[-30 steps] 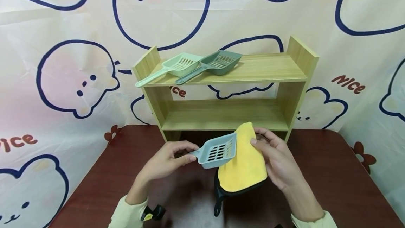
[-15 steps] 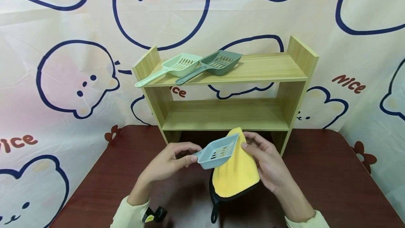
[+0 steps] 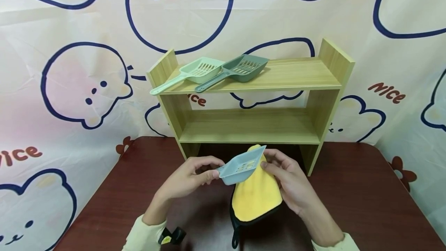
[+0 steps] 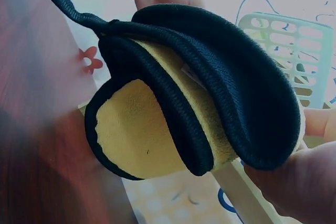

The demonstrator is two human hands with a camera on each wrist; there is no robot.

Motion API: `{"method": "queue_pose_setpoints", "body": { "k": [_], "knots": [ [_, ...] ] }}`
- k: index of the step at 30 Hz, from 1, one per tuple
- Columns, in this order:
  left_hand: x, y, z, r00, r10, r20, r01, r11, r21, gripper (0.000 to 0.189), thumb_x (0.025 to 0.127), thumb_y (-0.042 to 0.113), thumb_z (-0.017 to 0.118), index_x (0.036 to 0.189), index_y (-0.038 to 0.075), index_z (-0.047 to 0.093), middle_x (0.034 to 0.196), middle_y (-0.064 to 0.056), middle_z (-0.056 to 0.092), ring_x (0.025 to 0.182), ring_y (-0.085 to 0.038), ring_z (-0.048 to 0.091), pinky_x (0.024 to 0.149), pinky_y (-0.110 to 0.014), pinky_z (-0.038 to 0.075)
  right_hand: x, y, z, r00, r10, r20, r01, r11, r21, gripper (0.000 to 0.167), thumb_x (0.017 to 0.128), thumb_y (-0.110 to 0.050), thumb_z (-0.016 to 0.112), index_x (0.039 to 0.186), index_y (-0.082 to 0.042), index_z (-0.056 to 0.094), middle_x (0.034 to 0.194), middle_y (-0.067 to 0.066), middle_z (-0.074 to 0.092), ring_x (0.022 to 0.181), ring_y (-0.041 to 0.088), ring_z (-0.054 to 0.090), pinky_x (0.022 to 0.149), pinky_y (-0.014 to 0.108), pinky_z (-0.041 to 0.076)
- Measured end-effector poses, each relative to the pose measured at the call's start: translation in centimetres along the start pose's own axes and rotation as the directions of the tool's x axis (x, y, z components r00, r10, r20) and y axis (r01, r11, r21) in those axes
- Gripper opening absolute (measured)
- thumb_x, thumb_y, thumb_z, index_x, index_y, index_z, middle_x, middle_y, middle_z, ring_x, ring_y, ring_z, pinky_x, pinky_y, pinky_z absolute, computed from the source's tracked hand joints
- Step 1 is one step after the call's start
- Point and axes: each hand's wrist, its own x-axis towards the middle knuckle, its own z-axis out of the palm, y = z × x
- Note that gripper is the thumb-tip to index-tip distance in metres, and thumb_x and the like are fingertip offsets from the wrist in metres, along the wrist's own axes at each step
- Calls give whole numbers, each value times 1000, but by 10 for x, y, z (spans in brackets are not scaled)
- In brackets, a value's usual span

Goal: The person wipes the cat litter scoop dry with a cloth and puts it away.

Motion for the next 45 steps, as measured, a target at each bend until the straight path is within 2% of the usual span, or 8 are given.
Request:
{"method": "queue_pose_setpoints", "body": {
  "k": [3,9,17,26,29,35,40,45],
  "knots": [
    [-1,0,-3,1000,-11,1,11,1000,7,22,109,23,65,127,18,75,90,1,70,73,-18,60,62,-23,47,-1,-2,-1,1000,-3,-19,3,1000,-4,29,113,-8,51,139,-15,61,117,1,67,101,11,72,82,28,63],
    [-4,0,-11,1000,-18,0,18,999,44,22,108,24,66,127,19,76,97,1,73,73,-21,61,64,-24,49,-2,-7,-5,1000,-10,-20,11,1000,29,29,113,-6,50,139,-14,61,119,1,68,103,12,73,82,29,64],
    [-8,0,-17,1000,-3,-9,4,997,77,21,107,22,67,126,18,76,100,1,75,71,-8,59,65,-24,51,-4,-12,-8,999,-33,-12,34,997,71,31,114,-4,47,138,-14,62,118,3,68,104,12,74,83,30,64],
    [-5,-1,-10,1000,14,-6,-13,998,56,22,108,22,66,128,18,75,105,-1,76,71,-8,59,65,-24,51,-1,-9,-5,1000,-13,2,13,997,70,29,113,-5,48,138,-14,61,118,2,68,104,13,74,82,29,64],
    [-3,-2,-7,1000,16,-7,-16,1000,27,22,108,22,66,127,18,75,99,-1,74,71,-14,59,63,-23,49,-1,-6,-4,1000,2,12,-2,999,51,29,113,-7,49,139,-15,60,118,2,67,103,12,73,82,29,64],
    [-2,-1,-1,1000,6,-8,-6,1000,-1,22,108,20,66,127,17,75,91,0,70,70,-12,58,60,-21,44,0,0,-1,999,18,49,-19,1000,14,27,113,-8,50,139,-14,59,118,1,67,103,11,71,84,28,63],
    [-1,-1,0,1000,10,-9,-10,1000,8,22,107,21,67,127,18,75,99,-3,74,73,-17,61,64,-23,48,1,0,1,999,25,46,-24,999,-24,26,113,-8,52,135,-14,62,117,1,70,101,13,72,82,29,62],
    [0,-2,-2,1000,18,-21,-17,999,52,19,105,22,71,123,19,76,101,2,77,81,-9,63,72,-24,50,0,-4,-2,999,31,12,-31,999,-38,28,113,-8,52,137,-16,63,116,1,69,100,12,72,81,29,63]
  ]
}}
